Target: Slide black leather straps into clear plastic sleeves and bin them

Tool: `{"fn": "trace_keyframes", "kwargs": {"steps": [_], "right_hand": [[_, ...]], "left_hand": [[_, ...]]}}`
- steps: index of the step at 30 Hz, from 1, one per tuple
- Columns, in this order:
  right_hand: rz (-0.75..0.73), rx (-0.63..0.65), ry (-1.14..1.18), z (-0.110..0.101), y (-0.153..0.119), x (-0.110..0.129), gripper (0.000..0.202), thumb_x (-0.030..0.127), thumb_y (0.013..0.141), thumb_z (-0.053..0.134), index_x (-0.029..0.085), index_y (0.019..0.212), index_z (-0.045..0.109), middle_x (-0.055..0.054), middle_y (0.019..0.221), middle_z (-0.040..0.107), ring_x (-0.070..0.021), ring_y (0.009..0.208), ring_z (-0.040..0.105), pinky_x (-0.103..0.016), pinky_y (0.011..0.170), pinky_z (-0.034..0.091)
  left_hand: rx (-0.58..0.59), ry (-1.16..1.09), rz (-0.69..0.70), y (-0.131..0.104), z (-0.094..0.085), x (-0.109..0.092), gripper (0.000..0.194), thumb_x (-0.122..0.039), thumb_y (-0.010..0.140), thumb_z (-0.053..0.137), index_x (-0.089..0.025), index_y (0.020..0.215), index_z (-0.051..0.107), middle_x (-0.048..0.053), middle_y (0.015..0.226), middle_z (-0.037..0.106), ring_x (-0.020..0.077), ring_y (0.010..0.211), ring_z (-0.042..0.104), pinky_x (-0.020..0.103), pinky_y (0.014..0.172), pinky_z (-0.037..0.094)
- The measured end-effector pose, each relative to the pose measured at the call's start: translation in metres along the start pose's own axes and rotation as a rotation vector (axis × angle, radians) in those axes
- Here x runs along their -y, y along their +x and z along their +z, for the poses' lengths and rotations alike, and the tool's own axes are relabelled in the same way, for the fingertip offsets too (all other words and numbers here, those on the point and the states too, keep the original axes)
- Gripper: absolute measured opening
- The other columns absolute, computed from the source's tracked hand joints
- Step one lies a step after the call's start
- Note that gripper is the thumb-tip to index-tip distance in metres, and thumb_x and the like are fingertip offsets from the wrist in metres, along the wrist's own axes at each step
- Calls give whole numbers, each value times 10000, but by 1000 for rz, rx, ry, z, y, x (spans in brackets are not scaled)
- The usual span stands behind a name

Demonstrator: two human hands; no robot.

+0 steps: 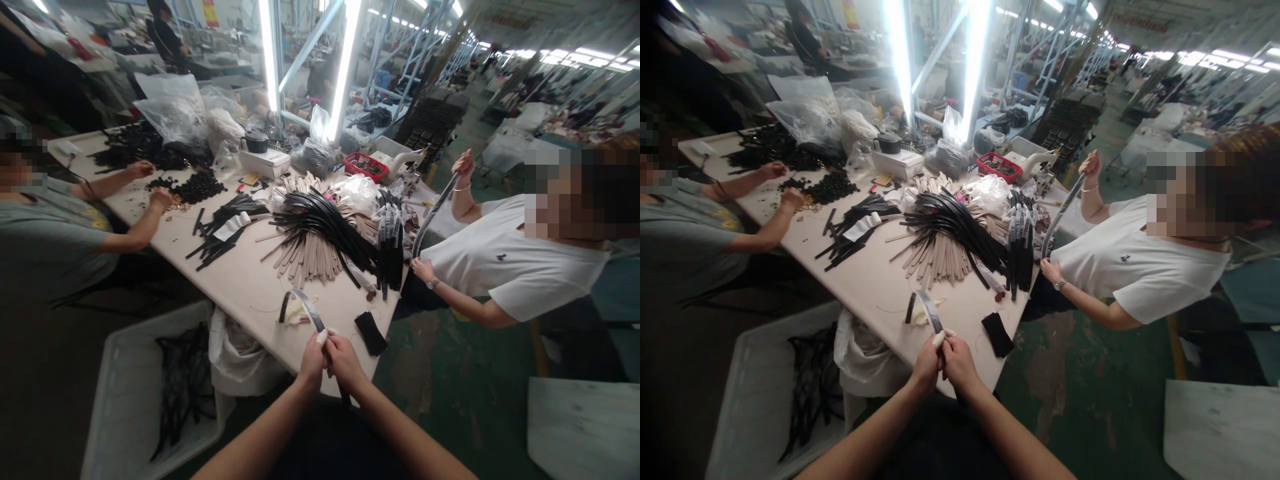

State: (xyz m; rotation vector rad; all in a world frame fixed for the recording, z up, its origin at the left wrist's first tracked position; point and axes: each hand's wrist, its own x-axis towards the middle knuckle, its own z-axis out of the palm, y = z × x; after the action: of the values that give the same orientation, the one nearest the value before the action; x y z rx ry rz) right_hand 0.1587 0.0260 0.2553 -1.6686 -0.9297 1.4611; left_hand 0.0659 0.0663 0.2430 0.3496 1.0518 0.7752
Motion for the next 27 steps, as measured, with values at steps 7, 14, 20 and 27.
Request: {"fn": "trace_keyframes", "kwargs": {"steps": [7,14,20,27], "right_hand": [[-5,-9,-68,-7,-5,1,382,440,942,422,154,782,618,13,471,542,-116,395,436,-221,438,352],[-163,-41,-97,-15,-23,17,411,477,963,436,160,807,645,-13,562,601,-140,506,519,-238,540,418],[-90,-31,-137,-12,-26,-6,387,440,948,451,142,814,658,13,461,563,-105,403,439,-216,482,359],[11,97,175,-50,-4,-5,325,430,846,554,142,888,698,-82,796,733,-186,688,666,-293,672,496]], "left_hand": [[-49,-105,59,10,10,-18,200,-350,877,571,-162,916,626,99,834,715,223,748,702,333,674,547],[51,-56,124,-9,13,-11,262,-337,838,650,-165,1036,640,121,957,722,260,924,695,345,784,549],[-77,-245,58,29,13,-42,153,-300,876,523,-165,924,574,55,729,662,180,619,654,318,622,533],[123,237,325,-22,17,-3,314,-458,902,529,-177,774,581,36,681,613,148,606,552,276,620,453]]}}
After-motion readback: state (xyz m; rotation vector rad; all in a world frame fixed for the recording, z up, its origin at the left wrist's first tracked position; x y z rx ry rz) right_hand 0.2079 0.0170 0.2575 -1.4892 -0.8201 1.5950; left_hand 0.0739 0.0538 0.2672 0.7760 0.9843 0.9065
